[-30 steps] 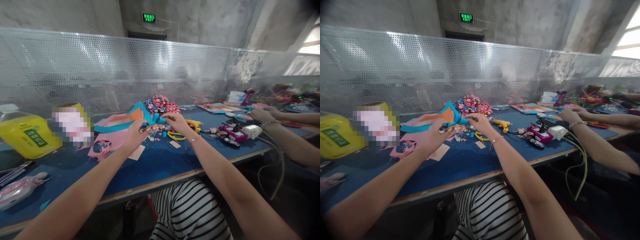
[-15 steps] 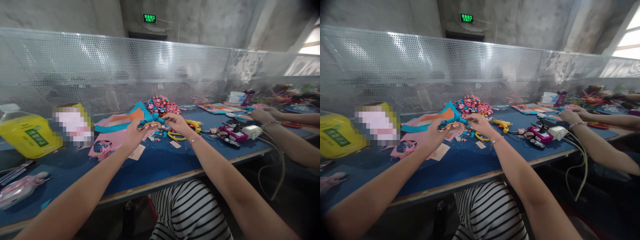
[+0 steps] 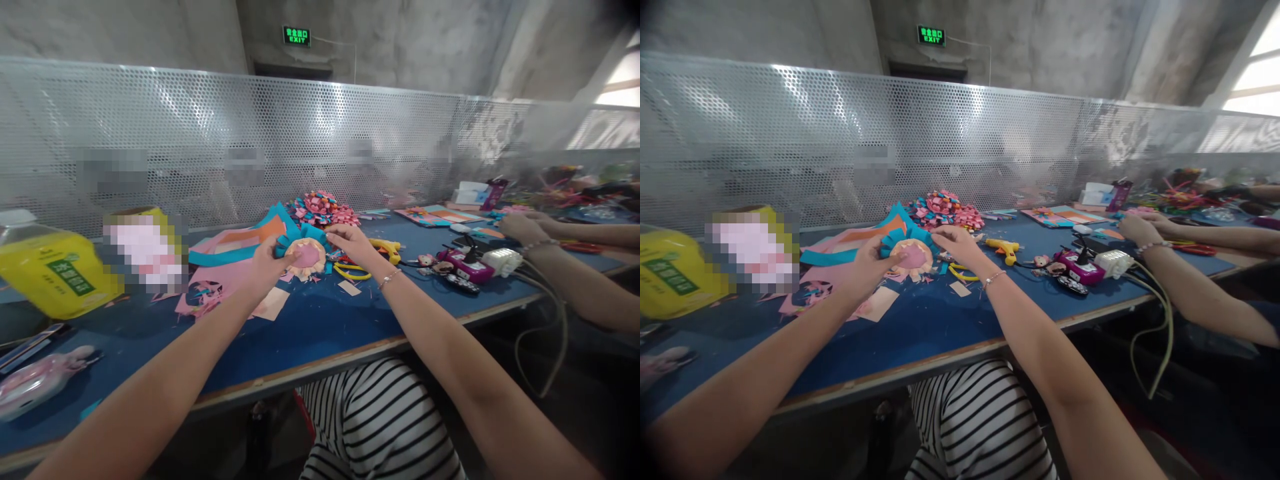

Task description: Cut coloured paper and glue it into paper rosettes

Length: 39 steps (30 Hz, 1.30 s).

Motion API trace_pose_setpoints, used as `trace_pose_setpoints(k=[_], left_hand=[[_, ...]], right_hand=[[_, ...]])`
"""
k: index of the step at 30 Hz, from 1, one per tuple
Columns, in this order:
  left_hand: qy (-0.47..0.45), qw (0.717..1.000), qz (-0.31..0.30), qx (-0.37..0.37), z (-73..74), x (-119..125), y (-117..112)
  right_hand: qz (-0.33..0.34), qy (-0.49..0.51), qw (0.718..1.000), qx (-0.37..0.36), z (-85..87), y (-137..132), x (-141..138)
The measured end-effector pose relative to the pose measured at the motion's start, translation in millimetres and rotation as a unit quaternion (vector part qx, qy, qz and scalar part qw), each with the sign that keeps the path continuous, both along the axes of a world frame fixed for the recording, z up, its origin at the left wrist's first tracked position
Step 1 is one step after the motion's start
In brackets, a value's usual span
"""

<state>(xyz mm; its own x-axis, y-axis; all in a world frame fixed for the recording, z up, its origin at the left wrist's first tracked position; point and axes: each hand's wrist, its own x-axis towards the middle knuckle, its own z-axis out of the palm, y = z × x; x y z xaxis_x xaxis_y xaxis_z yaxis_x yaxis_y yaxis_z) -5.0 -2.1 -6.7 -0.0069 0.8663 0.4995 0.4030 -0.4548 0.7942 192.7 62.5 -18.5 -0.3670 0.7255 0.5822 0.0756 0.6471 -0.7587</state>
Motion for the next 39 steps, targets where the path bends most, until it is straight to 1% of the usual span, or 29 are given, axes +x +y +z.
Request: trace_pose_setpoints(k=[8,11,13,17,22,27,29,31,33,35,37,38,39], left_hand=[[-0.005,1.000,-0.021,0.008,0.0,1.4,-1.0],[-0.002,1.000,-0.007,0.008,-0.2,0.9,0.2],[0.005,1.000,0.013,0.013,-0.2,0.6,0.5],[0.028,0.999,0.037,0.022,-0.3,0.2,0.3],[0.061,0.996,0.036,0.047,0.2,2.1,-1.1],[0.069,0.995,0.039,0.057,4.1,5.0,-6.4],[0.046,0.996,0.047,0.056,4.1,4.6,-7.3],[0.002,0.998,0.044,0.044,2.1,3.7,-5.9],[-0.042,0.998,0.030,0.021,-1.0,3.1,-2.1],[-0.084,0.996,0.000,-0.003,-3.6,2.0,3.8],[-0.140,0.990,-0.028,-0.015,-4.8,-2.2,11.9],[-0.169,0.985,-0.030,-0.013,-5.1,-6.6,16.8],[-0.193,0.981,-0.016,-0.006,-5.3,-12.9,22.1]], right_hand=[[0.005,0.025,0.999,-0.035,-0.8,2.5,-1.4],[0.006,0.026,0.998,-0.051,-0.6,1.9,-1.0],[0.014,0.027,0.998,-0.057,0.1,1.1,-0.7],[0.025,0.026,0.998,-0.052,1.5,-0.4,-0.2],[0.014,0.014,0.999,-0.049,2.3,-2.1,0.0],[0.035,0.000,0.999,-0.016,3.3,-5.4,1.7],[0.053,0.014,0.998,-0.016,2.2,-6.5,0.7],[0.072,0.028,0.996,-0.037,-0.7,-6.7,-2.3],[0.083,0.030,0.993,-0.078,-4.8,-5.4,-6.4],[0.085,0.039,0.987,-0.130,-8.5,-2.2,-9.5],[0.077,0.075,0.979,-0.173,-10.0,2.3,-9.0],[0.071,0.104,0.975,-0.185,-9.7,4.6,-7.0],[0.065,0.134,0.970,-0.192,-8.9,6.7,-4.1]])
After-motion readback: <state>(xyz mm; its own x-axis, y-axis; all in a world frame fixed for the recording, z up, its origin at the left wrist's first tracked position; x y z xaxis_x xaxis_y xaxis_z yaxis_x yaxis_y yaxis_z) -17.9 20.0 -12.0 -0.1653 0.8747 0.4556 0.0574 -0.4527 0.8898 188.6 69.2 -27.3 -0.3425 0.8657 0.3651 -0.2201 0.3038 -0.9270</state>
